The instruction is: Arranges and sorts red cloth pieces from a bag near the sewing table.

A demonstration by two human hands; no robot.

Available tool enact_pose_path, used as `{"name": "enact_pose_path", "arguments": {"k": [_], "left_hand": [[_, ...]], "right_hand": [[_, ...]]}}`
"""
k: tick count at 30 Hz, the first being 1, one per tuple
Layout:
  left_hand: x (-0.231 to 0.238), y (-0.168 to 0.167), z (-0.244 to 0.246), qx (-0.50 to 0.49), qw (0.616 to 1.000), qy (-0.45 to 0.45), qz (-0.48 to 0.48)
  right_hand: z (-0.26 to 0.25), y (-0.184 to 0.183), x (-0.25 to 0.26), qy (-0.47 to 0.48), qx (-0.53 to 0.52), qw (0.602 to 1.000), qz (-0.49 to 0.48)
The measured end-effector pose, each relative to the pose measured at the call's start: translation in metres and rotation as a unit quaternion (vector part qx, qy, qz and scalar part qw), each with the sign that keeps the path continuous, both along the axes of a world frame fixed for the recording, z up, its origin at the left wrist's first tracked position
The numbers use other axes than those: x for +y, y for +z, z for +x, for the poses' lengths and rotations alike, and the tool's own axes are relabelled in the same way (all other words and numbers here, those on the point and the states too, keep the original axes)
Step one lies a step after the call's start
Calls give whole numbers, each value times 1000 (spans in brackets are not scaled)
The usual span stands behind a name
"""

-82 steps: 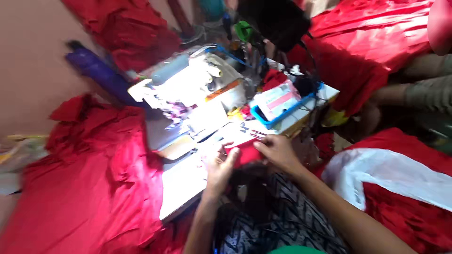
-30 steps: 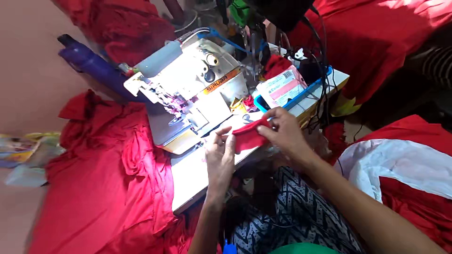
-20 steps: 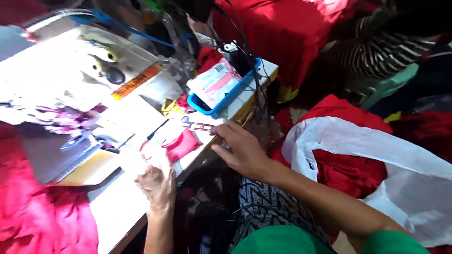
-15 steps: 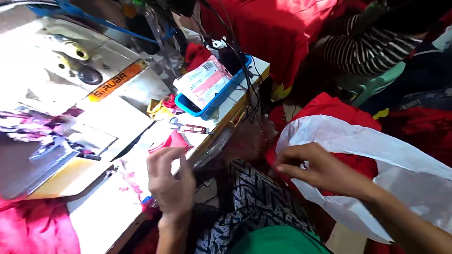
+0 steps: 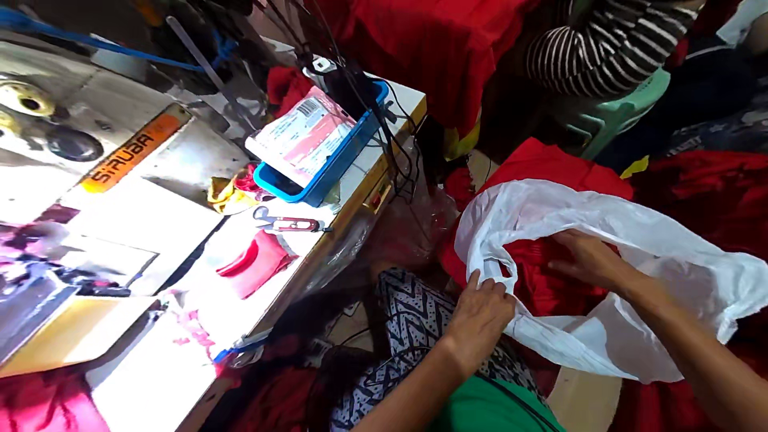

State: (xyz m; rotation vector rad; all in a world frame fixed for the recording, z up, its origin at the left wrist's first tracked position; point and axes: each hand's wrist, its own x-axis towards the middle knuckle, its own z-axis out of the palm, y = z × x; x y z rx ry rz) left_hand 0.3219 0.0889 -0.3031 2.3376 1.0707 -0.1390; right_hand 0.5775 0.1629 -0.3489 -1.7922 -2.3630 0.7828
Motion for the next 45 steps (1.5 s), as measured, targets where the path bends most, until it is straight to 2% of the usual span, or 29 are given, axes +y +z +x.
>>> {"name": "enact_pose_path", "arguments": {"k": [5,7,11,15,18,20,23,27,31,37,39,43,45], "left_hand": [[-3,7,-15,25,998,35,-42],[-3,9,-15,24,998,36,-42],[-3,15,-11,30,998,24,-41],[-3,22,-10,4,999,19,-27],[-4,27,-12,-63,997,37,5],[-6,26,-14,-154,984,71,55],[-9,29,-12,-290,940,161,85],[-11,47,-19,-430,866,254,-15],[-14,65,-33,-549,771,297,-127],[-27,78,-55,-608,682,388,-119],[-32,79,-61,-619,655,417,-116],[-41,76,-77,-655,601,455,-54],[-44,78,-94,-646,599,472,24]], "right_hand": [[-18,-5,3,-11,-135,987,-90],[-20,-2,1,-6,-143,987,-73],[-12,-14,-10,-42,-49,995,79],[-9,-4,-21,-65,2,987,148],[-5,18,-38,-58,88,980,166],[-8,40,-52,-84,179,971,135],[-27,72,-68,-148,368,916,53],[-51,92,-74,-78,533,842,15],[-88,100,-69,-16,620,783,-49],[-138,103,-69,-46,686,710,-154],[-150,99,-71,-36,678,718,-153],[-164,91,-76,36,589,798,-121],[-163,90,-78,73,552,822,-124]]}}
